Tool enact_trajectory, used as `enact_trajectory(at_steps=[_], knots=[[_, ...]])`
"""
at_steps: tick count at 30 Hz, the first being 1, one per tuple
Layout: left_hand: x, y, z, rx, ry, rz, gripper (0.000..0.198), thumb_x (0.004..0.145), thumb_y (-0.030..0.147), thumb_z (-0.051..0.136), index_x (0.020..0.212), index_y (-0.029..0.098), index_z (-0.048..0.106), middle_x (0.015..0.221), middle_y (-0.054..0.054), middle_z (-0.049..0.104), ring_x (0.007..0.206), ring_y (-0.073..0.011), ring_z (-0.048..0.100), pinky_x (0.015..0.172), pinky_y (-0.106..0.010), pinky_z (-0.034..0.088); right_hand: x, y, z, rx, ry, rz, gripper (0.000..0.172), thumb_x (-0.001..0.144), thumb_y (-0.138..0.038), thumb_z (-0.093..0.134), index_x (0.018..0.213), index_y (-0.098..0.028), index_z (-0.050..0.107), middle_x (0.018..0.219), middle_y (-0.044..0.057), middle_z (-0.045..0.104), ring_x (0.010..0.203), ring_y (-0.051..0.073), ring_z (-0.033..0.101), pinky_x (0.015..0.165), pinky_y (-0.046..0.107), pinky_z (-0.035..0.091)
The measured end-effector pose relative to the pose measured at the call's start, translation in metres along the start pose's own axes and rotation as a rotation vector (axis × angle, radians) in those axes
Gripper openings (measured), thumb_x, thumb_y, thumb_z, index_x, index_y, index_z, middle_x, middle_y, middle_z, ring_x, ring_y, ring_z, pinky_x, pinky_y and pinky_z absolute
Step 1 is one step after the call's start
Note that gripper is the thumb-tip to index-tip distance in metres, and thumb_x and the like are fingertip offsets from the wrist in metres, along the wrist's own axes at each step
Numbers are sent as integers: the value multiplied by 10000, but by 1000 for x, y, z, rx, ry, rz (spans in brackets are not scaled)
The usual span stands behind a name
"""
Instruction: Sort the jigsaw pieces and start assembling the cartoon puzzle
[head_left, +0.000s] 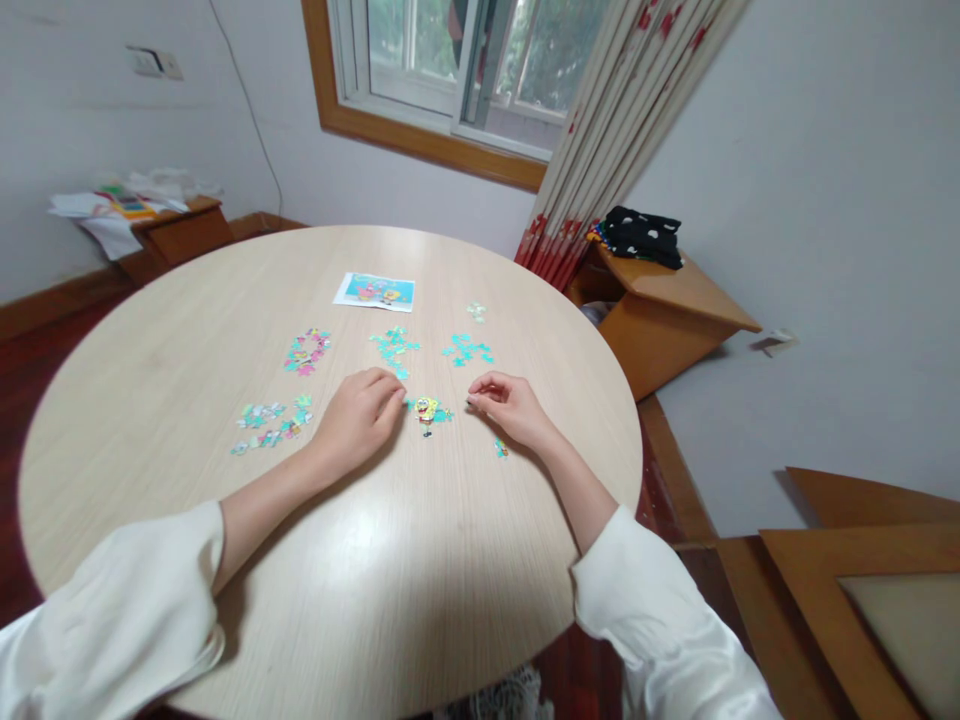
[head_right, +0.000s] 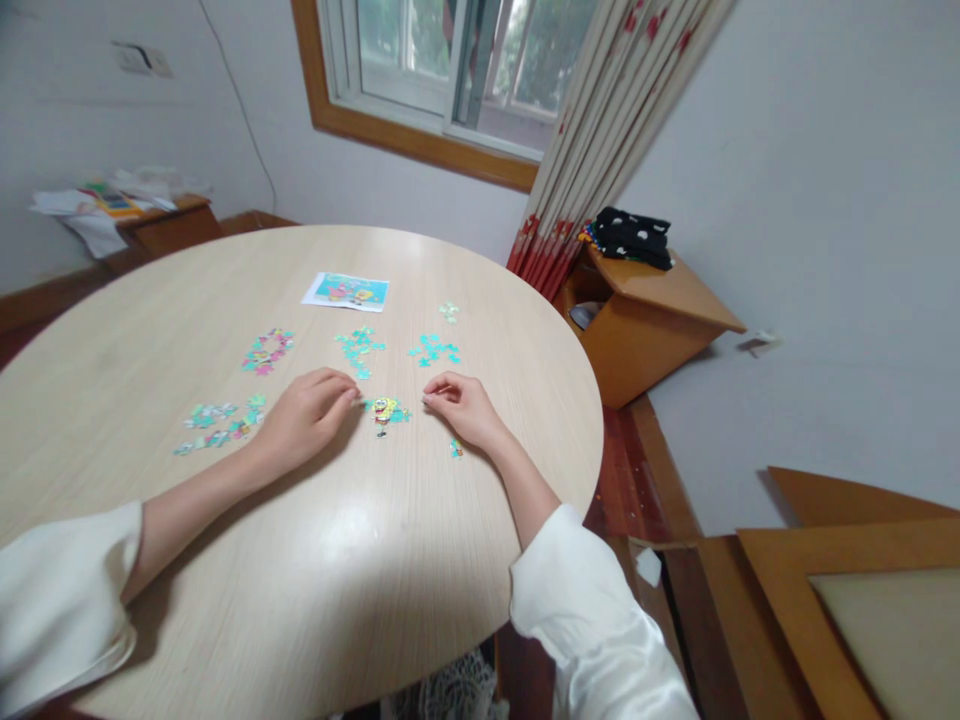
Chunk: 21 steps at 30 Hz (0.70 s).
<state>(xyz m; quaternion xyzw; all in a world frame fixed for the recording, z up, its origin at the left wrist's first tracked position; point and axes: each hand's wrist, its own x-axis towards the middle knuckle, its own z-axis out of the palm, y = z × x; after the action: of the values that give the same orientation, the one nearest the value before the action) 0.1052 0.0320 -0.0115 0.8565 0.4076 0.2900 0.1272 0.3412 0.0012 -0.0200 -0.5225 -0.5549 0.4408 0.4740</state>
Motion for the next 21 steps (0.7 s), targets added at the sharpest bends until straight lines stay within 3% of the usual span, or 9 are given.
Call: enact_trajectory(at_steps=[4,9,15,18,21], knots=[[2,-8,1,-66,13,-49,281,866,320,414,789,160,632,854,-97,649,822,-222,581,788,-364,450,16,6,6,74,123,-25,227,605,-353,757,717,-189,647,705,-8,620,652,123,578,693,326,518],[8,-9,7,-234,71,-119,216,824,320,465,778,182,624,802,-70,665,727,-192,580,725,-326,449,40,5,14,128,-9,-25,216,606,-318,757,771,-187,707,765,3,666,701,116,587,714,309,500],[32,-4,23,-578,96,-344,202,768,367,528,741,181,601,640,-21,636,558,-156,547,587,-284,433,61,12,22,274,-10,48,411,486,-329,841,842,-176,701,641,-29,647,566,88,544,576,257,465],[42,-1,29,-707,90,-406,241,754,409,560,703,175,589,562,0,602,466,-134,501,511,-270,399,63,13,21,266,-49,65,382,486,-348,848,787,-166,699,611,-24,647,541,86,545,547,245,452],[44,0,33,-753,75,-393,250,726,413,599,669,169,592,582,-9,617,514,-141,542,517,-262,407,60,11,21,262,-88,68,336,491,-356,847,724,-164,700,611,-10,659,546,89,565,556,243,461]])
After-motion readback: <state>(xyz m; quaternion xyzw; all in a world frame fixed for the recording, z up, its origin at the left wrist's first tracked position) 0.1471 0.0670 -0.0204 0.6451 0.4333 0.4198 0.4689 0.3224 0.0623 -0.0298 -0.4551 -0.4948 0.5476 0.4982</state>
